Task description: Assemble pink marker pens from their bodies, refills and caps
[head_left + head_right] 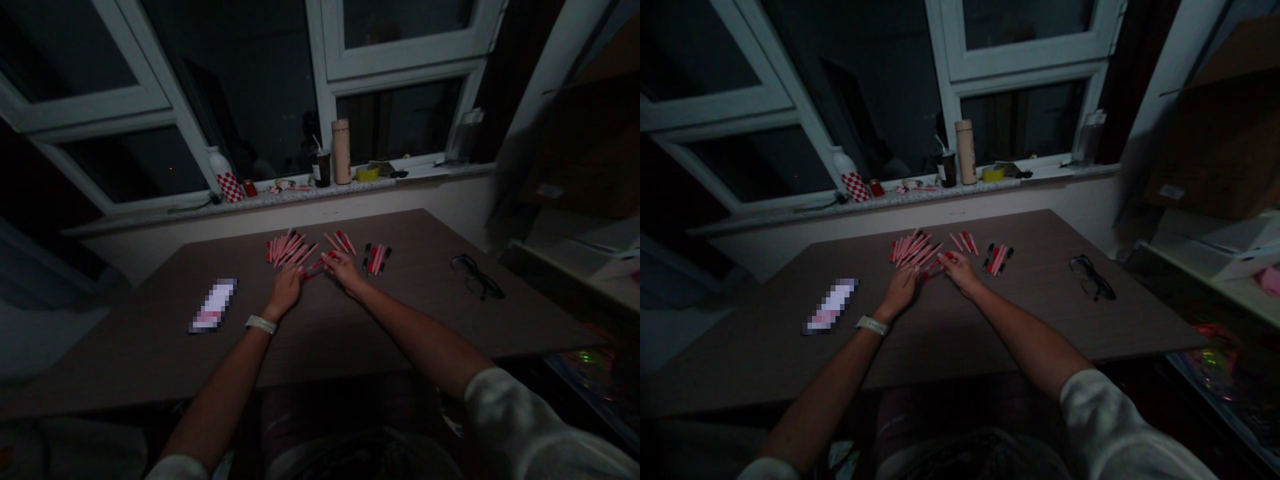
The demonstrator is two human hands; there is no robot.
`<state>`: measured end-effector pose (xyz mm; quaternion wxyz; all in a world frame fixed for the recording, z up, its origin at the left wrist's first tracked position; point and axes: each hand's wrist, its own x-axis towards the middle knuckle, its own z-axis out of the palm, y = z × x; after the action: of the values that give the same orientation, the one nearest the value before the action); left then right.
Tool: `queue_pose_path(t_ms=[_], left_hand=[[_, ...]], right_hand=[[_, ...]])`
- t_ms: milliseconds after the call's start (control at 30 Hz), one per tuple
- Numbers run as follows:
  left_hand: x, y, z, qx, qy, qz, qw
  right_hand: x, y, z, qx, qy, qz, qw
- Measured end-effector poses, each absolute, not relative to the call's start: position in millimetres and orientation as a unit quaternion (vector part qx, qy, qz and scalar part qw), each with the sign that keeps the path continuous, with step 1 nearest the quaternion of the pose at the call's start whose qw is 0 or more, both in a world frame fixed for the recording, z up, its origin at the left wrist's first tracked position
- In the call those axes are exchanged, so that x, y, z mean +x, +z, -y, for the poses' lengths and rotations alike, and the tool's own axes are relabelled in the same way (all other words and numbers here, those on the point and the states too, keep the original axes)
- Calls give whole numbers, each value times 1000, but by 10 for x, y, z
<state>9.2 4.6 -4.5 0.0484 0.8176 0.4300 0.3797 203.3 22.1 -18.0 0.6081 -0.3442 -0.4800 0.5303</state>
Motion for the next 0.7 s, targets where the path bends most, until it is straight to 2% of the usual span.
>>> queue_pose_path(t_ms=[300,700], left_hand=[[122,-91,8,812,372,-439,101],[150,-56,62,826,360,-423,96]], right_hand=[[2057,-151,-179,-367,520,468,614],[2037,-113,-131,-391,516,473,598]])
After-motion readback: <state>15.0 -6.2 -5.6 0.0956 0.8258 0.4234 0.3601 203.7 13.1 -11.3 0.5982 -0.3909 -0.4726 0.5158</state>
